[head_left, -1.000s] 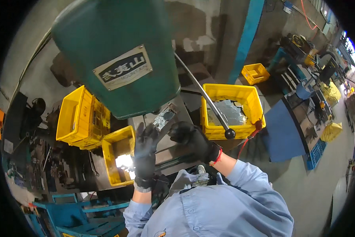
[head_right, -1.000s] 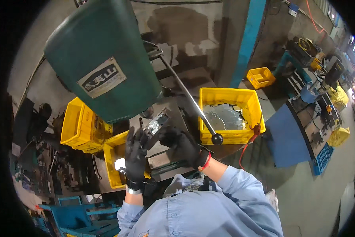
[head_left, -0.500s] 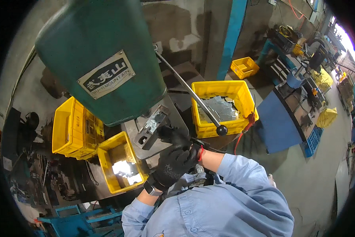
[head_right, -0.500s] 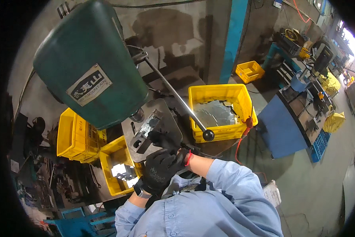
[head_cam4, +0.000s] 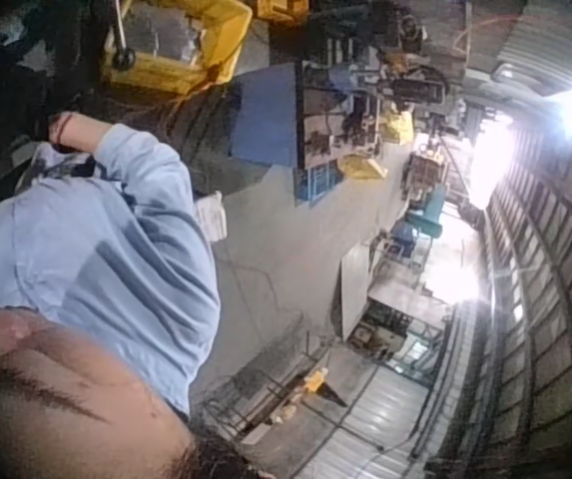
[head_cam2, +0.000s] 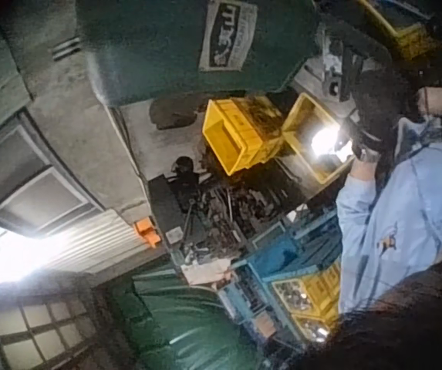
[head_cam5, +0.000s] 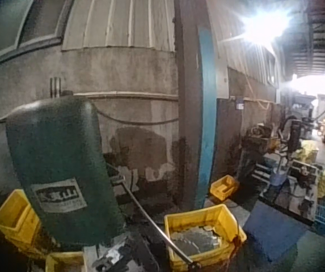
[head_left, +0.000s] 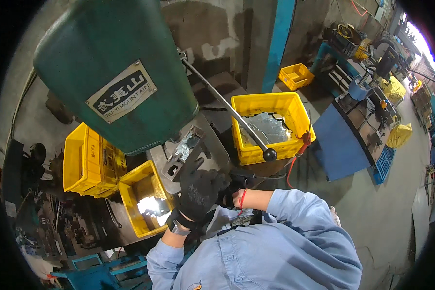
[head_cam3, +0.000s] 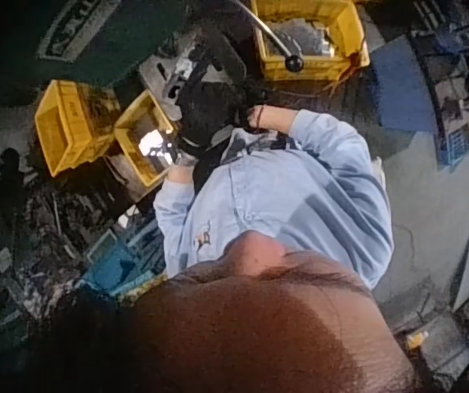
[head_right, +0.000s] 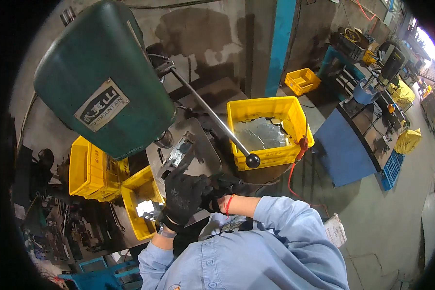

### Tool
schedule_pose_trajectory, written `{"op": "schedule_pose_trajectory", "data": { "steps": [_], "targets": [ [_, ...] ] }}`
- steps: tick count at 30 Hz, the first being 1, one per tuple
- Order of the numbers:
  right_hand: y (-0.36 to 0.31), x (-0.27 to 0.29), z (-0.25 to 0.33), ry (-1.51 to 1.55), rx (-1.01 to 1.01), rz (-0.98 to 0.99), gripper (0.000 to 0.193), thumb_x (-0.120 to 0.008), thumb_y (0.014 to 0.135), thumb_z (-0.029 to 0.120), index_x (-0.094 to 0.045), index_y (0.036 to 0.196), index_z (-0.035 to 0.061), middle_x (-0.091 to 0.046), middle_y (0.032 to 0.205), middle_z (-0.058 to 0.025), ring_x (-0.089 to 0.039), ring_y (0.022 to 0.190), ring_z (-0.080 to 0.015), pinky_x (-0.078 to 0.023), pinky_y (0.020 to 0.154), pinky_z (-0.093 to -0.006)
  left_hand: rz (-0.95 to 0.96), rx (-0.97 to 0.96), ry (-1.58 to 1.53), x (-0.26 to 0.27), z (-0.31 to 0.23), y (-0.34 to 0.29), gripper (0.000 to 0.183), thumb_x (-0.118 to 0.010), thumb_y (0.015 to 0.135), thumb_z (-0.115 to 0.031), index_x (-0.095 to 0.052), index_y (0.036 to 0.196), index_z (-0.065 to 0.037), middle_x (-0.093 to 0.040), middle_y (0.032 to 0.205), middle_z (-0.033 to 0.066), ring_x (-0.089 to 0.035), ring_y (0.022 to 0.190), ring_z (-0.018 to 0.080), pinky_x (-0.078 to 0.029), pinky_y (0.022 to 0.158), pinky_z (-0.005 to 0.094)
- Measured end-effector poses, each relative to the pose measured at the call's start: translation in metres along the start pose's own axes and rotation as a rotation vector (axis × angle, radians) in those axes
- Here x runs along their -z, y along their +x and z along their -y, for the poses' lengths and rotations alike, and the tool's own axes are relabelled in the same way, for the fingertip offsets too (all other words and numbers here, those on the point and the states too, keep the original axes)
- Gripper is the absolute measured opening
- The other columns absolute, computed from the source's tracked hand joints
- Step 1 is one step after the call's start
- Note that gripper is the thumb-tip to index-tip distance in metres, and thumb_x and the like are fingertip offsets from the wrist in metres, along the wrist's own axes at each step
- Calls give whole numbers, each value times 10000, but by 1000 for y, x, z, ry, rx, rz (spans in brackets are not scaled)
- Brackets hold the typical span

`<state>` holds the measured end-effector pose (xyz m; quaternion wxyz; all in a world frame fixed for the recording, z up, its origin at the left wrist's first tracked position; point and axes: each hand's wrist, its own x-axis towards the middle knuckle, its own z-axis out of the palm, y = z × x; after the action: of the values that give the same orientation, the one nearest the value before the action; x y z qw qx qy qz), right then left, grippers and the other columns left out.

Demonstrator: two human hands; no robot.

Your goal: Operator uses a manual press machine to process small metal components, transferring them between bins.

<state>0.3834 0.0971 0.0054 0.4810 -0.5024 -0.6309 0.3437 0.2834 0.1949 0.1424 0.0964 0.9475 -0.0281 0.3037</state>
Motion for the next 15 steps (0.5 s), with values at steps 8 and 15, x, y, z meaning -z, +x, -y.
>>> {"op": "schedule_pose_trajectory", "data": {
  "steps": [8,15],
  "targets": [
    [15,-21,37,-964,-217,340,422,-455,1029,145,-495,1443,73,-482,1499,-97,-441,1382,-248,-354,1167,-359,54,167,44,1,12,11,50,-734,758,-165,-731,793,-129,-702,774,49,-671,757,261,-513,868,453],
    [10,2,23,-291,-25,62,394,-466,1021,159,-513,1406,88,-519,1431,-101,-470,1337,-239,-377,1139,-355,1,-37,-155,12,-7,6,83,-758,756,-152,-734,835,-139,-727,886,56,-684,827,243,-527,879,459]
  ]
}}
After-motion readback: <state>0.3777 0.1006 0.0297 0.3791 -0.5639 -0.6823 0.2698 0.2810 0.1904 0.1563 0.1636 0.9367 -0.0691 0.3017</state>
